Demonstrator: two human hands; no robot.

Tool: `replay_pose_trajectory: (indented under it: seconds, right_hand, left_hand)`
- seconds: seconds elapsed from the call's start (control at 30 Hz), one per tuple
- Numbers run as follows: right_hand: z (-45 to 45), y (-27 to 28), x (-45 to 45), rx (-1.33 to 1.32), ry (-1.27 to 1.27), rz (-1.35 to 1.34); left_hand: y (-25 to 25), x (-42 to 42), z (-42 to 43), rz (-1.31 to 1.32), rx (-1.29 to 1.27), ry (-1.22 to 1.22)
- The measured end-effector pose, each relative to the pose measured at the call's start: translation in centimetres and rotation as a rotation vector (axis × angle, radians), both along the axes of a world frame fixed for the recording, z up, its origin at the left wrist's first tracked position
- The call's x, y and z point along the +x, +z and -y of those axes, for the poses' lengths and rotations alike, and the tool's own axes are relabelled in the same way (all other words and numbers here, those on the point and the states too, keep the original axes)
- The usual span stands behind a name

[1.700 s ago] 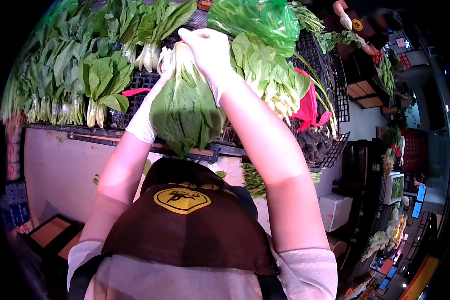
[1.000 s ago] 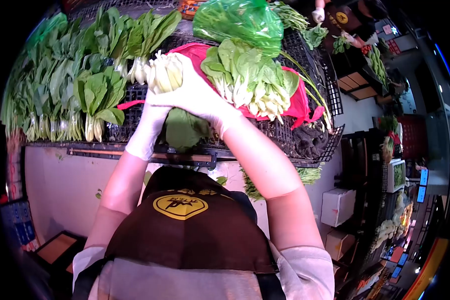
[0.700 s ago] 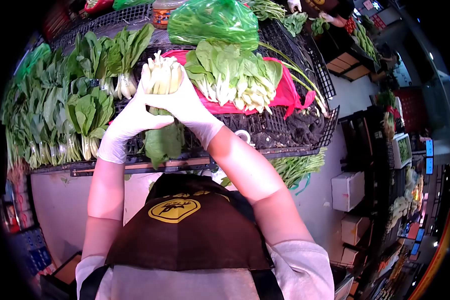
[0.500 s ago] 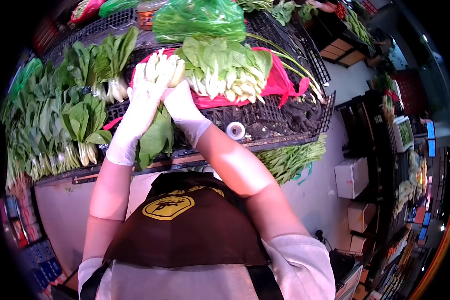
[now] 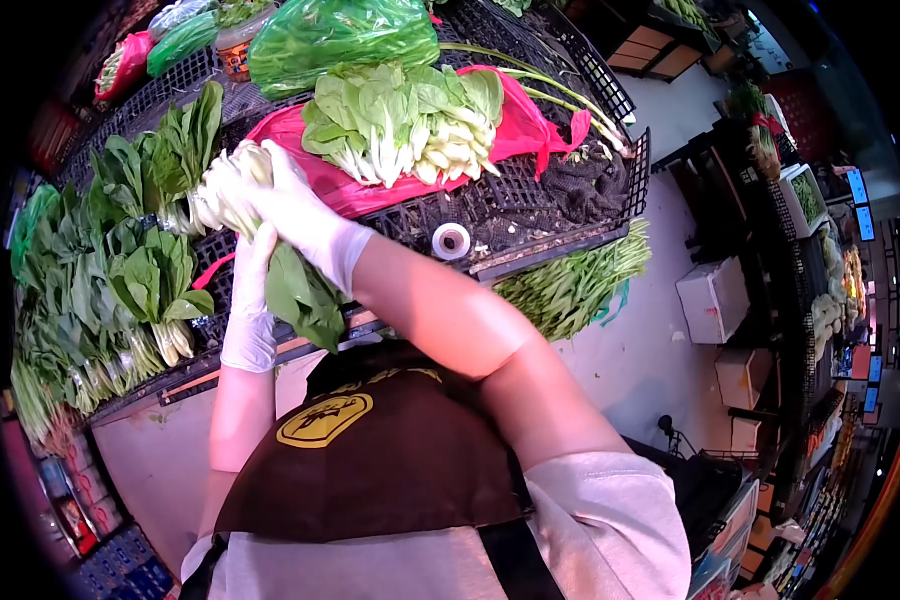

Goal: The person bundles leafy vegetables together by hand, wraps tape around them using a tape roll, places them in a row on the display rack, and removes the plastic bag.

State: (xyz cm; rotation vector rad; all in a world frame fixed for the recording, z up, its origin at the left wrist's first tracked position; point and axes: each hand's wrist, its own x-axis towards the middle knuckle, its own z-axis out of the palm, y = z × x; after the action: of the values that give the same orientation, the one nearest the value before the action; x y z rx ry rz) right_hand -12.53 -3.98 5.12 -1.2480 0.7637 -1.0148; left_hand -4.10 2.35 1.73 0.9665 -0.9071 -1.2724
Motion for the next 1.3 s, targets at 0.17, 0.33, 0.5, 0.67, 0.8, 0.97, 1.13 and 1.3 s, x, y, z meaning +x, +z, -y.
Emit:
replay_pose_trajectory:
  seconds: [0.17, 0.33, 0.5, 0.67, 0.8, 0.97, 1.13, 1.3]
  right_hand:
    - [0.7, 3.6, -1.8, 0.01, 0.479, 0.112]
    - [7.4, 2.7, -8.5, -0.784, 0.369, -0.848]
    - [11.8, -5.6, -14.0, -1.387, 0.501, -1.447]
    - [11.1, 2.4, -13.2, -0.664, 0.209, -0.887]
    - [10.5, 10.0, -12.9, -0.542, 0.01, -0.468]
    - [3.9, 12.7, -7.3, -0.588, -0.06, -0.409]
    - [-0.2, 6.9, -0.8, -0.62, 0.001, -0.138]
    - [0.2, 5.0, -0.3, -0.772, -0.064, -0.16]
  left_hand:
    - [0.9, 0.2, -0.5, -0.282, 0.179, 0.118]
    - [1.4, 2.4, -2.6, -0.76, 0.165, 0.061]
    - [2.2, 3.2, -3.4, -0.799, 0.021, 0.019]
    - [2.9, 3.5, -3.8, -0.797, 0.043, -0.006]
    - [4.0, 3.2, -3.7, -0.545, 0.056, 0.058]
    - [2.3, 4.5, -0.8, -0.12, -0.131, -0.015]
    - [1.6, 2.8, -0.1, 0.174, -0.176, 0.076]
    - [1.6, 3.1, -0.8, 0.152, -0.136, 0.036]
